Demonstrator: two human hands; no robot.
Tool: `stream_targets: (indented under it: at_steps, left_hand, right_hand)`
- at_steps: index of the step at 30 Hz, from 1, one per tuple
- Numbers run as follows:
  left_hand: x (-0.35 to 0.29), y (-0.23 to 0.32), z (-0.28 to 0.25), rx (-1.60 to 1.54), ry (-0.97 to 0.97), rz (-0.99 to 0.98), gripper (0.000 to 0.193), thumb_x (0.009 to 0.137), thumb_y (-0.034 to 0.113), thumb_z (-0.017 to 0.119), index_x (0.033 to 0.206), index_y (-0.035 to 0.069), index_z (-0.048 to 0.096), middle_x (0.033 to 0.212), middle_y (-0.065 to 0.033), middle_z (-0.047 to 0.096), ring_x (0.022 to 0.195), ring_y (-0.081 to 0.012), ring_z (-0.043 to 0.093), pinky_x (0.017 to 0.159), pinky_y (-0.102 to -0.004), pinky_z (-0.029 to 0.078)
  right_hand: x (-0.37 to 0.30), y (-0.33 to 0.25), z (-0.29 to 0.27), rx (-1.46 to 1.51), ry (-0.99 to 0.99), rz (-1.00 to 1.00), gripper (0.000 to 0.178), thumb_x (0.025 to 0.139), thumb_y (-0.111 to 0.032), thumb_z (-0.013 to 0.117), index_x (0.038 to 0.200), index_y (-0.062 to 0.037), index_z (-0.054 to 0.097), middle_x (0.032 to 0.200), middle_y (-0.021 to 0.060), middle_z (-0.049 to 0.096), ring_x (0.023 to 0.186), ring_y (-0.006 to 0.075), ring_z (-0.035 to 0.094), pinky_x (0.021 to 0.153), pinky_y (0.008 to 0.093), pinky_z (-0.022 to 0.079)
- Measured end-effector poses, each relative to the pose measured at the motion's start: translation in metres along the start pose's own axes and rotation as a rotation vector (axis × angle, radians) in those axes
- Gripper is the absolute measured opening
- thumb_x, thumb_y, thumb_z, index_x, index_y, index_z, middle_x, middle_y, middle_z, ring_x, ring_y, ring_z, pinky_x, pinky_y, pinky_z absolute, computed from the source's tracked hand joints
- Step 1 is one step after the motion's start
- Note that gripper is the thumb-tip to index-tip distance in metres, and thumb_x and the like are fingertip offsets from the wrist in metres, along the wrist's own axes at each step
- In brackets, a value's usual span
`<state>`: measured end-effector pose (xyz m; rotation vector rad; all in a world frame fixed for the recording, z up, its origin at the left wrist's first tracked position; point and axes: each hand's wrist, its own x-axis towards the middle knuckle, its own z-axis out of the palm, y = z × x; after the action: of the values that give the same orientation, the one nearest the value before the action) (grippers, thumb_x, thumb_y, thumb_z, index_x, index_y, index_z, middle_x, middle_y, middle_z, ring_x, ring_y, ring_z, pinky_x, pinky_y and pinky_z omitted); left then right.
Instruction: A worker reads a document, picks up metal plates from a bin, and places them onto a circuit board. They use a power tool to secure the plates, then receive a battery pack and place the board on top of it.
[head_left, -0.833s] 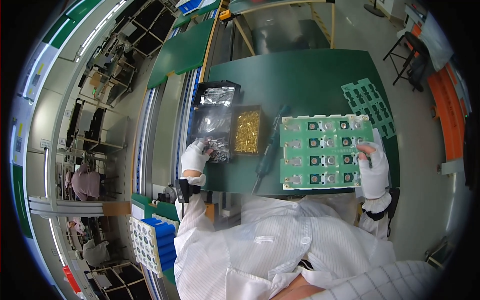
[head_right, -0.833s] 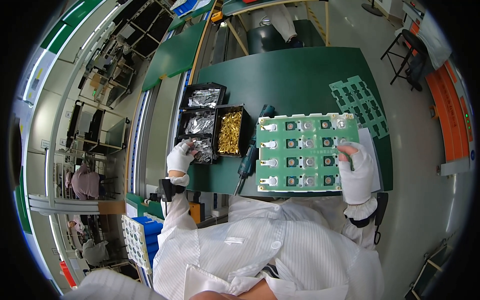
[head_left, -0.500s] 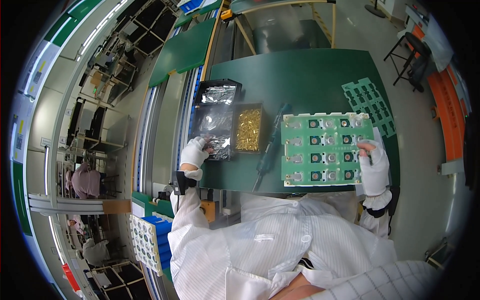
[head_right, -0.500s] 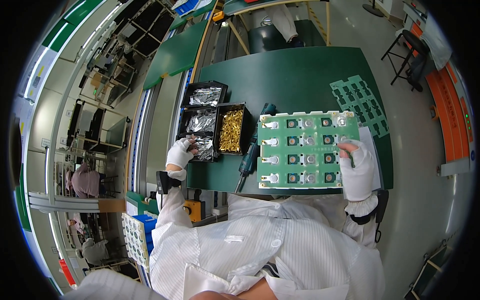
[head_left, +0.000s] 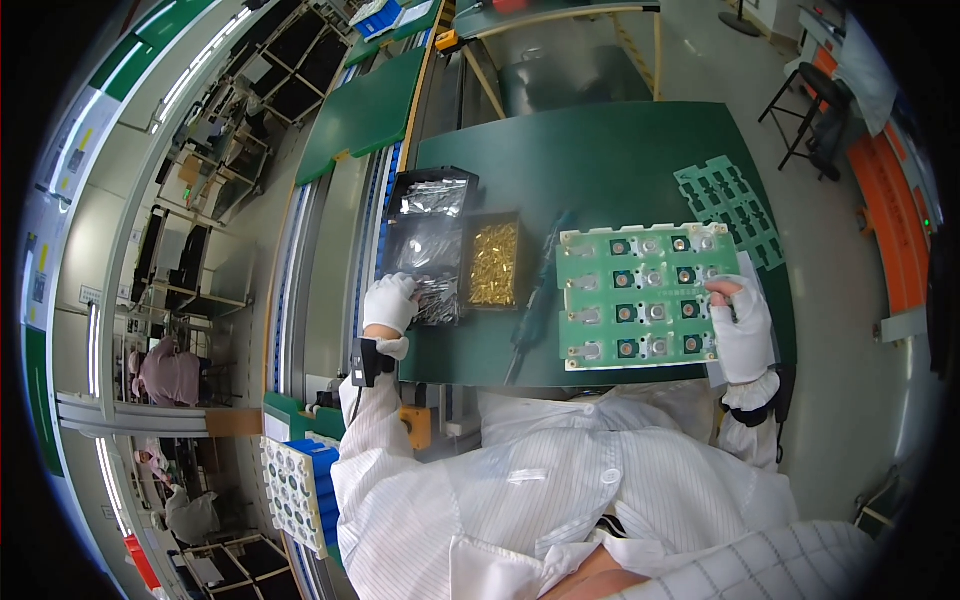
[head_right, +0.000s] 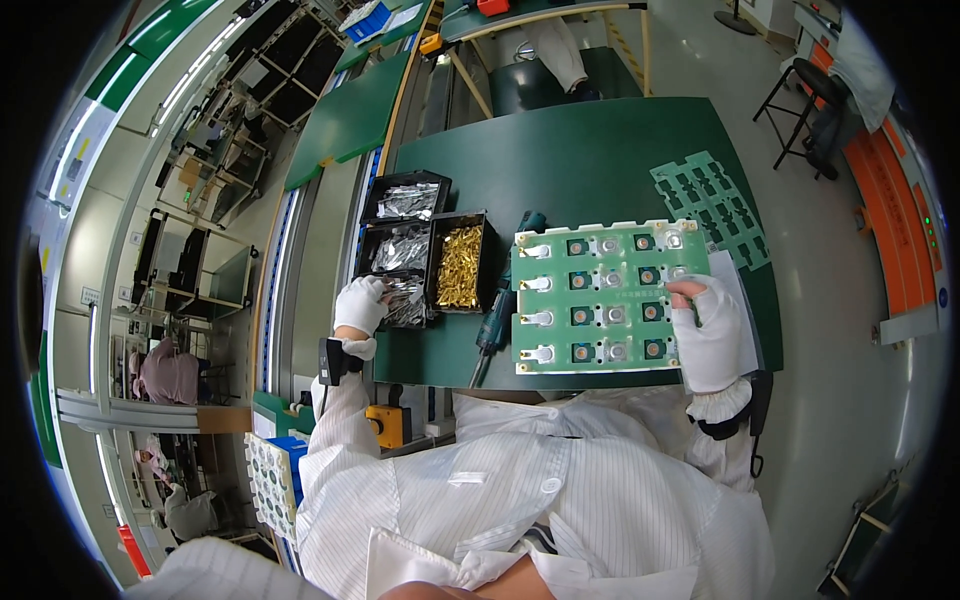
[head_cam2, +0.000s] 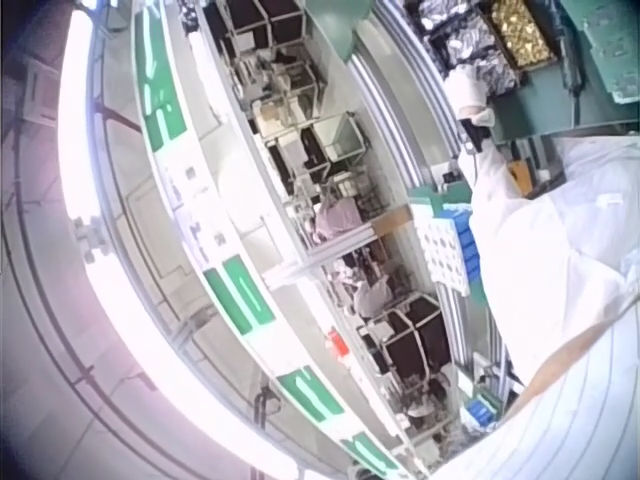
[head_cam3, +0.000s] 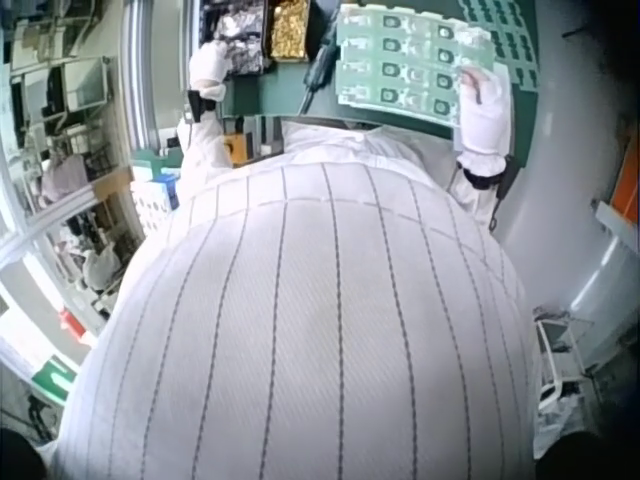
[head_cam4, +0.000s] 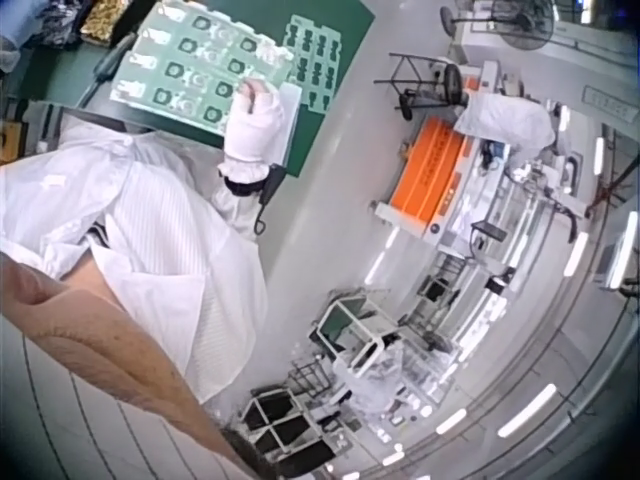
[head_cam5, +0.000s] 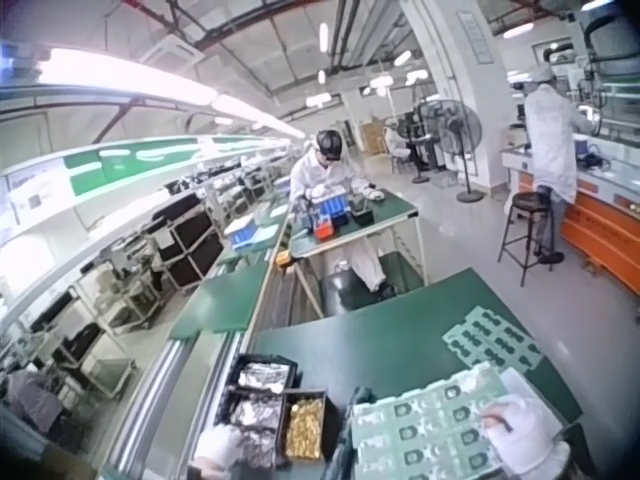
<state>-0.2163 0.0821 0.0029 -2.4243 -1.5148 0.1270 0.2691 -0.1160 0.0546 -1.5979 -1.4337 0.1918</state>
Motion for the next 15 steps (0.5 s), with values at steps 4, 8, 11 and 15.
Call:
stream_targets:
  at_steps: [4, 8, 11, 15]
  left_hand:
    - [-0.004, -0.001, -0.009, -0.053, 0.061, -0.019, 0.013, 0.076, 0.024, 0.067, 0.084, 0.013, 0.065, 0.088, -0.0045, 0.063, 0.084, -0.0259, 0.061, 0.073, -0.0394, 0.05]
    - [-0.009, -0.009, -0.027, -0.101, 0.06, -0.134, 0.012, 0.077, 0.021, 0.066, 0.085, 0.013, 0.064, 0.087, -0.007, 0.063, 0.082, -0.0289, 0.062, 0.071, -0.0411, 0.05]
    - [-0.01, -0.014, -0.032, -0.14, 0.005, -0.159, 0.013, 0.078, 0.022, 0.067, 0.087, 0.012, 0.064, 0.089, -0.0081, 0.064, 0.084, -0.0298, 0.062, 0.073, -0.0415, 0.05]
    - [-0.002, 0.004, -0.031, -0.216, -0.216, -0.143, 0.02, 0.076, 0.022, 0.071, 0.09, 0.009, 0.064, 0.092, -0.0116, 0.064, 0.088, -0.0335, 0.061, 0.074, -0.0423, 0.05]
  right_hand:
    - [-0.001, 0.001, 0.0, 0.023, -0.009, 0.022, 0.012, 0.08, -0.002, 0.062, 0.092, -0.0051, 0.063, 0.093, 0.0098, 0.063, 0.086, 0.0268, 0.061, 0.076, 0.0354, 0.047]
    - [0.0, 0.0, -0.001, 0.009, -0.005, 0.019, 0.012, 0.08, -0.002, 0.062, 0.091, -0.0052, 0.063, 0.092, 0.0097, 0.063, 0.085, 0.0271, 0.061, 0.075, 0.0358, 0.047]
    - [0.0, 0.0, -0.001, 0.005, -0.004, 0.018, 0.012, 0.08, -0.002, 0.062, 0.091, -0.0053, 0.063, 0.092, 0.0095, 0.063, 0.085, 0.0271, 0.061, 0.075, 0.0361, 0.047]
    - [-0.001, 0.0, 0.0, 0.006, 0.01, 0.025, 0.011, 0.08, -0.002, 0.063, 0.09, -0.0053, 0.063, 0.092, 0.0095, 0.063, 0.085, 0.027, 0.06, 0.076, 0.0361, 0.046]
